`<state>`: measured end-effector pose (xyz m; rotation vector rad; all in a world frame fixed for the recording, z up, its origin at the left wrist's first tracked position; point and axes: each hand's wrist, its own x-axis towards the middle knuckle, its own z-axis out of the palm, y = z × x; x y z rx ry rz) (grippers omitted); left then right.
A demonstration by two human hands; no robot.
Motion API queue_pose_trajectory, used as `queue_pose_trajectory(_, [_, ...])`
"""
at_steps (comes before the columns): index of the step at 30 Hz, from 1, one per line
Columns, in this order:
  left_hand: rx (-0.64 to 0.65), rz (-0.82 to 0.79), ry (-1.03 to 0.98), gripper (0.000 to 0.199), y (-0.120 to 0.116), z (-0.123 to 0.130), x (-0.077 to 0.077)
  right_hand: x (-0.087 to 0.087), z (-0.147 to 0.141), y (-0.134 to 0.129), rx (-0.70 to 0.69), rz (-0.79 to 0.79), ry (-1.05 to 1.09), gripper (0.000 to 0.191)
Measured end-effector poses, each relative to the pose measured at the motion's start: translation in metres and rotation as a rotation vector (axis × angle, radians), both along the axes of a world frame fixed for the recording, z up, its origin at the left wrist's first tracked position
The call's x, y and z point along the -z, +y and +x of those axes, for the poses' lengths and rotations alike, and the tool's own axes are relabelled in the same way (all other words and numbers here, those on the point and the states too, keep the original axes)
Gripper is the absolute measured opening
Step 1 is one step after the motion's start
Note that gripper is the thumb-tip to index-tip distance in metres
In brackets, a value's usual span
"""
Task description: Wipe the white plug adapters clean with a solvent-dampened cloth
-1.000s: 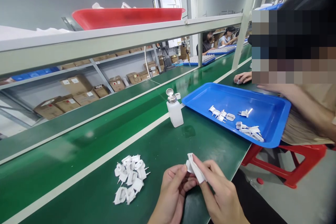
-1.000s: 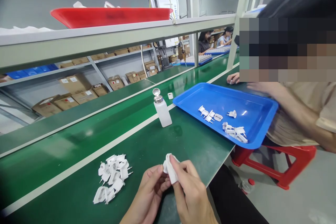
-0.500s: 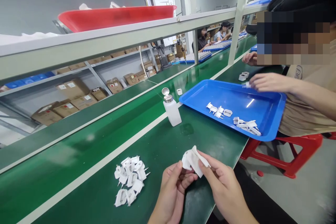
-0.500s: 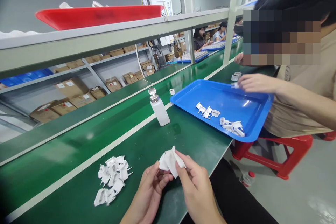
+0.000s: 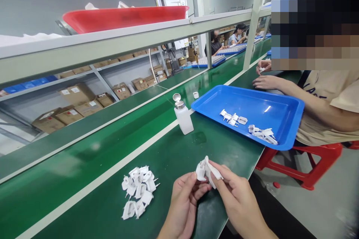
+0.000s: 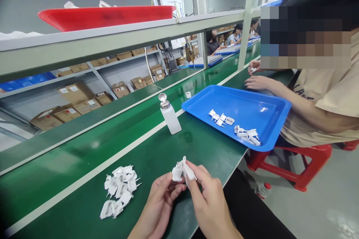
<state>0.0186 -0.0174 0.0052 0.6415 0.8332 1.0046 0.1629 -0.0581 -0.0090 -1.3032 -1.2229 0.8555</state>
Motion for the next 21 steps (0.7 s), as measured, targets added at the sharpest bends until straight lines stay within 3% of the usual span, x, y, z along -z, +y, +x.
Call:
queue_pose_trajectory(2, [0.021, 0.037, 0.026, 0.028, 0.0, 0.001, 0.0, 0.0, -0.006, -0.002, -0.024, -0.006, 0.04, 0.041])
queue_pose_trajectory(7, [-0.072, 0.244, 0.217, 0.028, -0.005, 0.004, 0.013, 0.008, 0.001, -0.003, -0.027, 0.218, -0.199, 0.041])
queue_pose_trajectory(10, [-0.171, 0.398, 0.406, 0.03, -0.011, 0.003, 0.029, 0.004, 0.015, -0.002, 0.104, 0.164, -0.251, 0.038])
queue_pose_trajectory(13, [-0.216, 0.7, 0.653, 0.027, -0.016, -0.001, 0.037, -0.006, 0.022, -0.004, 0.208, 0.131, -0.32, 0.035])
queue_pose_trajectory(16, [-0.272, 1.127, 0.86, 0.034, -0.016, -0.006, 0.036, -0.012, 0.013, -0.008, 0.091, 0.252, -0.548, 0.038])
queue_pose_trajectory(18, [-0.295, 1.327, 0.9, 0.042, -0.015, -0.008, 0.033, -0.012, 0.004, -0.009, 0.014, 0.362, -0.766, 0.043])
queue_pose_trajectory(21, [-0.297, 1.291, 0.874, 0.047, -0.016, -0.009, 0.029, -0.01, -0.005, -0.01, -0.002, 0.481, -1.049, 0.049])
